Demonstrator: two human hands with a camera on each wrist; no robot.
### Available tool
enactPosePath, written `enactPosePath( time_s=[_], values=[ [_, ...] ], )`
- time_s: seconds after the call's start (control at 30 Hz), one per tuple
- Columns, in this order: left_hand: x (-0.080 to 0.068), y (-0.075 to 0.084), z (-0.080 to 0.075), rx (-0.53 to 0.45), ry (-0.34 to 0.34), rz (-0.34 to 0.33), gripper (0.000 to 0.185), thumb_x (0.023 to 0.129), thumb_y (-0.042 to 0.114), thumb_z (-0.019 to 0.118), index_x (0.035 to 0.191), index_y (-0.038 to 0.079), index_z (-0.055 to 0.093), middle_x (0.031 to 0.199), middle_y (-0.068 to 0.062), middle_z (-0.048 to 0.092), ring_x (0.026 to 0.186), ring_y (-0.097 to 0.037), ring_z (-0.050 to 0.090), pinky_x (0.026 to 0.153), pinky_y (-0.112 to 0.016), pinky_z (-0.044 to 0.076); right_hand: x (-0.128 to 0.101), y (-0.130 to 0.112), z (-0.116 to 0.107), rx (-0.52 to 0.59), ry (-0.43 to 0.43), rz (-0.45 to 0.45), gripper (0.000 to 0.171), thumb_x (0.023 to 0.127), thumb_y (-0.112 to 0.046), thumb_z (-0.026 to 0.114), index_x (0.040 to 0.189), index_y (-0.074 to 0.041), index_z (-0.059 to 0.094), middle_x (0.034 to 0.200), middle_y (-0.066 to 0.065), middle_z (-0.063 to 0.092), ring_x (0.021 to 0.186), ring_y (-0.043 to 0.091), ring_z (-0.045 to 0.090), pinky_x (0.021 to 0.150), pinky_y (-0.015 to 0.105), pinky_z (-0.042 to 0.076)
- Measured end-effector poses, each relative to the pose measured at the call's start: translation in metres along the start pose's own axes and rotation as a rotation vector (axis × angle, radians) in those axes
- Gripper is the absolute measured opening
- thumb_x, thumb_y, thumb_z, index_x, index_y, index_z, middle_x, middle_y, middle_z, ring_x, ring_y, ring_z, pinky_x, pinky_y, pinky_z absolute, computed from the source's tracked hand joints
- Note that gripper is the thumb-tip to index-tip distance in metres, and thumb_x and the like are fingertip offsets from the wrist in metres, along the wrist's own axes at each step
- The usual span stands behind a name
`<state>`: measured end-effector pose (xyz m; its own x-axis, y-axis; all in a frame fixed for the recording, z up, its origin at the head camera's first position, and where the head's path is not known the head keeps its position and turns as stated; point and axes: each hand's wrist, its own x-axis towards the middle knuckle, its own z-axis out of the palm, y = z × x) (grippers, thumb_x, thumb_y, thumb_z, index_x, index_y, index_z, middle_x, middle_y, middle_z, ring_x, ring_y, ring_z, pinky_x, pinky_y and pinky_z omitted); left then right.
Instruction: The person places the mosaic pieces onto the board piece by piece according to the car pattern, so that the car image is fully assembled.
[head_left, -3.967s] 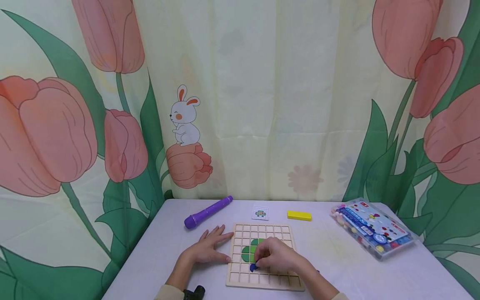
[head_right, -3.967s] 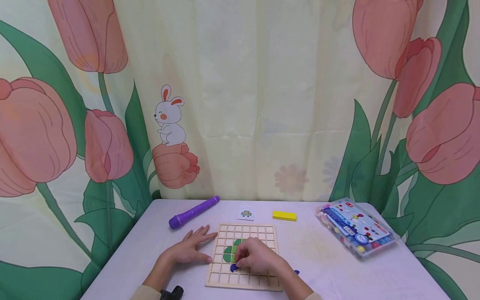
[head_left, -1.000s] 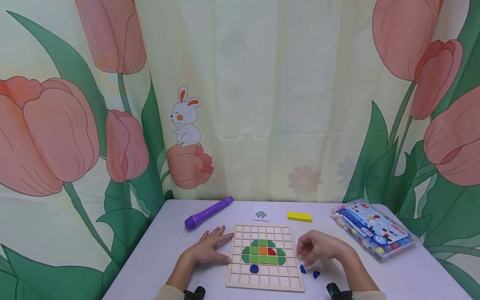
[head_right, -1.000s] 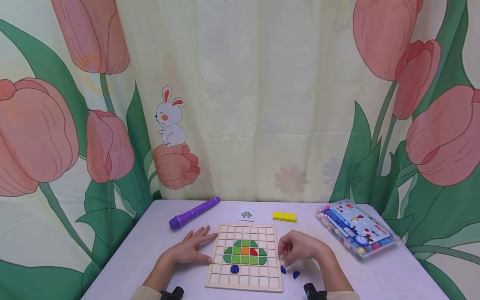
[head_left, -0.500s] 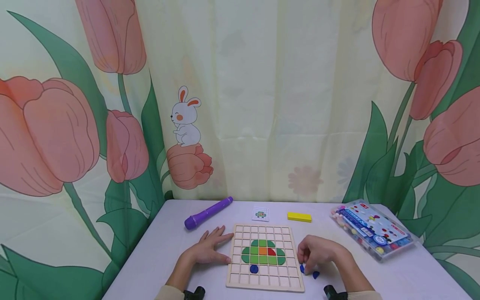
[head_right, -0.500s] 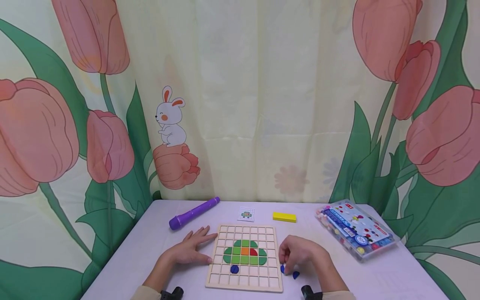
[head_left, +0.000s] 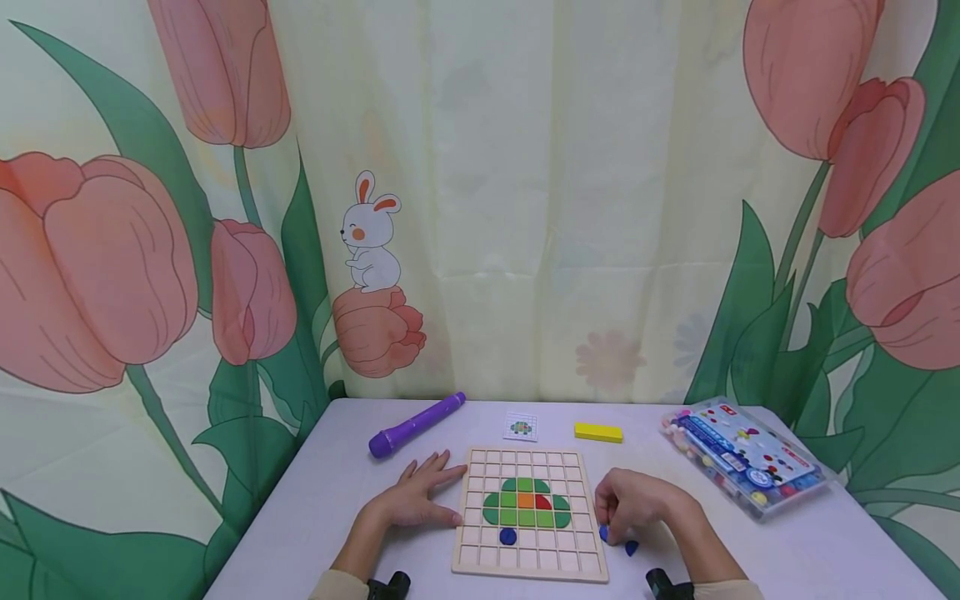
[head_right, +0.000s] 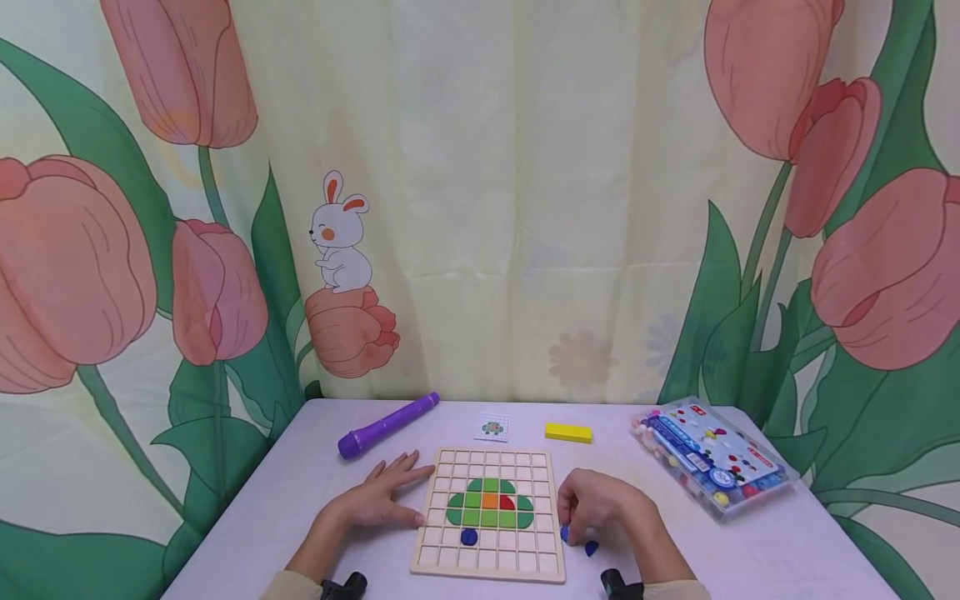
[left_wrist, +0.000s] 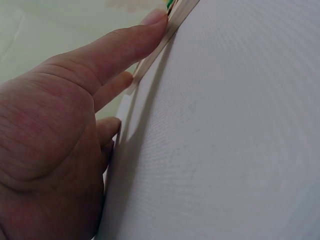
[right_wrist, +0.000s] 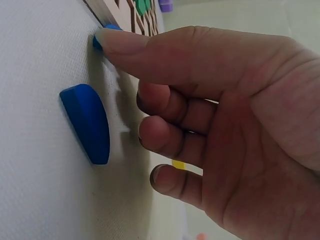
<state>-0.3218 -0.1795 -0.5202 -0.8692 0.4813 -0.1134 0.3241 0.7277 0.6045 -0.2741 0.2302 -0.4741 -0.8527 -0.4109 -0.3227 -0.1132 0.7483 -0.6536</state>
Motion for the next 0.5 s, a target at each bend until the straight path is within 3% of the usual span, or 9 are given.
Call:
enactPosePath(
  time_s=[0.3, 0.5],
  values=[
    [0.0001, 0.0013, -0.0011, -0.005, 0.0, -0.003, 0.089, 0.079, 0.058, 0.083, 0.156, 0.034, 0.048, 0.175, -0.01, 0.019, 0.163, -0.038, 0.006, 0.127, -0.068, -0.005, 0.0023, 0.0018, -0.0009, 0.031, 0.007, -0.05, 0.02, 0.077, 0.001, 0.086, 0.084, -0.007, 0.07, 0.077, 0.004, 0.065, 0.075, 0.021, 0.058, 0.068, 0.031, 0.043],
    [-0.0001, 0.0007, -0.0006, -0.007, -0.003, 0.002, 0.089, 0.079, 0.058, 0.083, 0.157, 0.033, 0.047, 0.175, -0.011, 0.019, 0.163, -0.038, 0.006, 0.127, -0.067, -0.005, 0.0028, 0.0055, -0.001, 0.051, 0.006, -0.101, 0.015, 0.079, 0.001, 0.083, 0.084, -0.007, 0.072, 0.074, 0.003, 0.066, 0.069, 0.018, 0.057, 0.061, 0.028, 0.044]
  ],
)
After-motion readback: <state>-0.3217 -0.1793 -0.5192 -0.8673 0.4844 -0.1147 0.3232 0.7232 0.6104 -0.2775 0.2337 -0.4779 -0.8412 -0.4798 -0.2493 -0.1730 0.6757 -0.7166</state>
